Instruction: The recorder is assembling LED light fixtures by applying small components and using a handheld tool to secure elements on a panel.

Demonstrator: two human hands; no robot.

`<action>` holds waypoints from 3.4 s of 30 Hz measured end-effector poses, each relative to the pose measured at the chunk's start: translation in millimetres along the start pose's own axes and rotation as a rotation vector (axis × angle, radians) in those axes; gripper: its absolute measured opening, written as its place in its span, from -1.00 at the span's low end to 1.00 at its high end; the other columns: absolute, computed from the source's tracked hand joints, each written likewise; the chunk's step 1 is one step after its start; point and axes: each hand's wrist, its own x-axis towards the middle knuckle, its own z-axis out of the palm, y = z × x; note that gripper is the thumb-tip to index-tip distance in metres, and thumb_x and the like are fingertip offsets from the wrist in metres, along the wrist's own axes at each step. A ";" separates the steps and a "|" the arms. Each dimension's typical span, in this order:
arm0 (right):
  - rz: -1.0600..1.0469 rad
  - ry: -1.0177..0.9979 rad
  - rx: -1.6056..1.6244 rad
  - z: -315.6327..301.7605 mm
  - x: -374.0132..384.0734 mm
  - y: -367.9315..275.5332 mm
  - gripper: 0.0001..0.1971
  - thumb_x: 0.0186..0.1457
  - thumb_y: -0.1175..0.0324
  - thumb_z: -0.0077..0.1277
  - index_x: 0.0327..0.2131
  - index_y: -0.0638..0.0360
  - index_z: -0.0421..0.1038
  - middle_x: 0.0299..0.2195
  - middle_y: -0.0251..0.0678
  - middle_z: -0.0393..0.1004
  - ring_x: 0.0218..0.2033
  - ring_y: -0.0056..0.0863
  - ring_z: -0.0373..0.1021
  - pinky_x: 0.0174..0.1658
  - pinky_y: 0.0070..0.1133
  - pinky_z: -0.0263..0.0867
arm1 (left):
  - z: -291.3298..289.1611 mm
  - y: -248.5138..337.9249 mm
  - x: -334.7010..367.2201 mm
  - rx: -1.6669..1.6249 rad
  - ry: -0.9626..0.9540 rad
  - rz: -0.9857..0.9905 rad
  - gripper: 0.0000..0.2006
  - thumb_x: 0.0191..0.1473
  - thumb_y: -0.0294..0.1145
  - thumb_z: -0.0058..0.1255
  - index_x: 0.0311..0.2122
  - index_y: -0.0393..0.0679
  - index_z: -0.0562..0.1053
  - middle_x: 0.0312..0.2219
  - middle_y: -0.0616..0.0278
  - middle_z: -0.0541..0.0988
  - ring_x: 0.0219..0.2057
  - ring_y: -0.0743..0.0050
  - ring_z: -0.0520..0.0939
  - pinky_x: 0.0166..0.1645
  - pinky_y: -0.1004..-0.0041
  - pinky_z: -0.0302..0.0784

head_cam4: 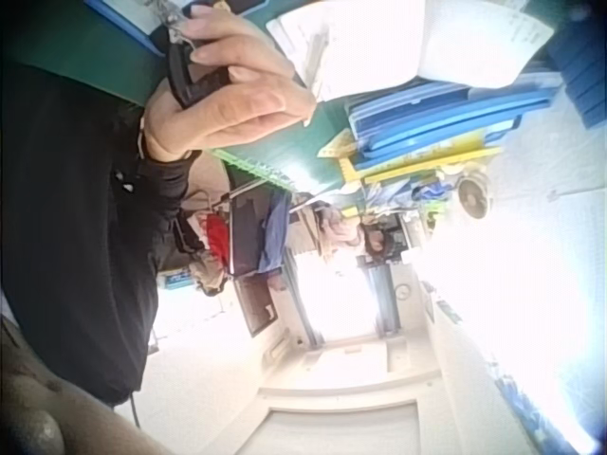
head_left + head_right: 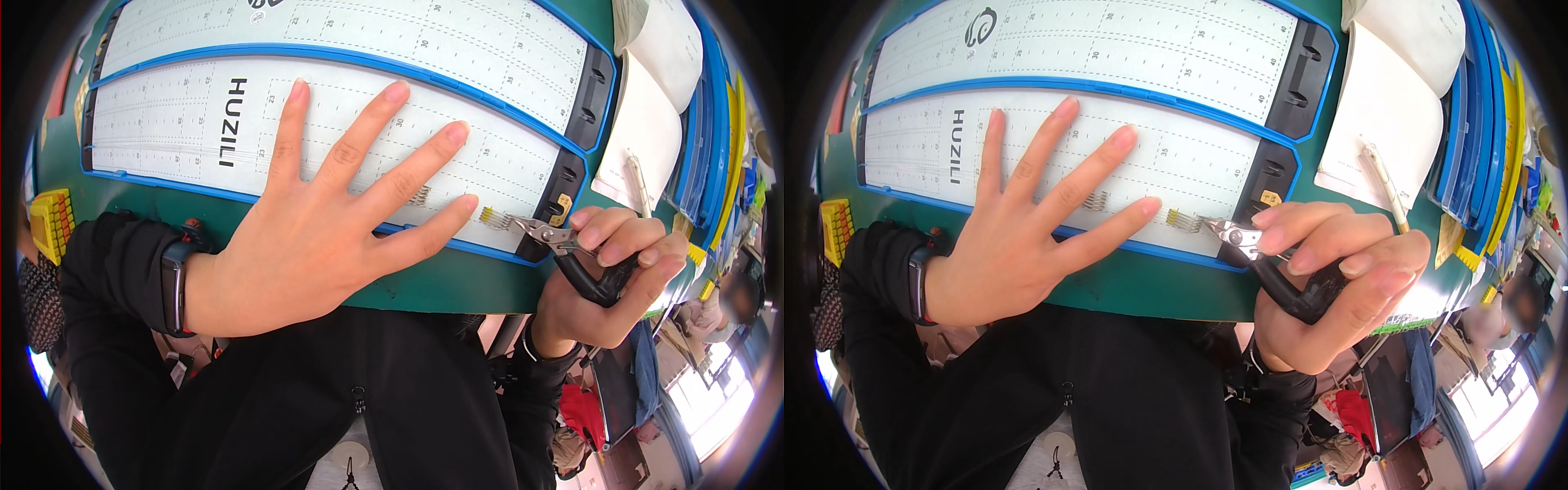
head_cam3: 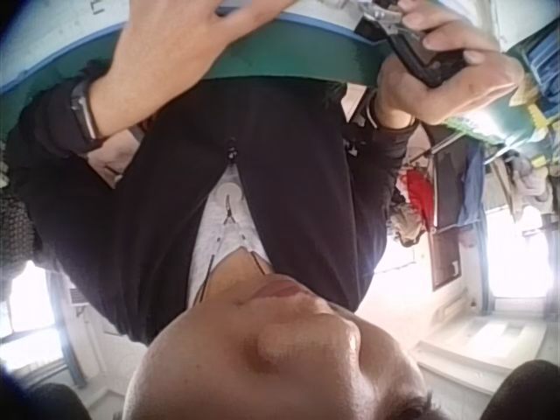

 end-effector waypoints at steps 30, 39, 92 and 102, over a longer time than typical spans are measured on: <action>0.027 -0.003 0.076 -0.9 -2.0 0.5 -0.71 0.33 0.12 -0.46 -0.40 0.07 0.02 -0.57 -0.29 0.22 -0.58 -0.37 0.34 -0.36 -0.34 0.39 | -2.6 10.6 -4.7 0.196 0.103 0.238 -0.66 0.12 -0.39 -0.20 0.00 -0.12 0.44 0.06 0.27 0.44 0.13 0.40 0.41 0.31 0.22 0.02; 0.010 0.044 0.048 2.9 -1.6 0.3 -0.74 0.32 0.15 -0.45 -0.39 0.08 0.01 -0.56 -0.28 0.20 -0.58 -0.35 0.34 -0.38 -0.32 0.40 | -0.2 10.2 -3.8 0.056 0.122 0.216 -0.67 0.10 -0.41 -0.14 -0.02 -0.19 0.44 0.05 0.19 0.44 0.13 0.34 0.40 0.25 0.29 0.21; -0.053 -0.346 -1.187 -78.9 -8.5 -43.5 -0.04 -0.57 0.06 0.44 0.05 0.17 0.32 0.10 -0.22 0.31 0.15 -0.21 0.18 0.15 -0.38 0.08 | 2.0 2.6 -9.4 0.032 0.131 0.279 -0.56 -0.04 -0.52 -0.16 0.02 -0.33 0.34 0.09 -0.02 0.35 0.17 0.15 0.32 0.28 0.09 0.11; 0.065 0.059 -1.485 -182.5 -89.8 -108.4 -0.74 -0.10 0.36 0.24 -0.27 0.13 0.51 0.00 -0.18 0.38 0.07 -0.22 0.25 0.14 -0.35 0.07 | -11.9 3.3 -12.7 -0.119 0.201 0.163 -0.42 -0.06 -0.63 -0.03 0.14 -0.26 0.19 0.09 -0.06 0.27 0.15 -0.05 0.28 0.25 0.12 0.15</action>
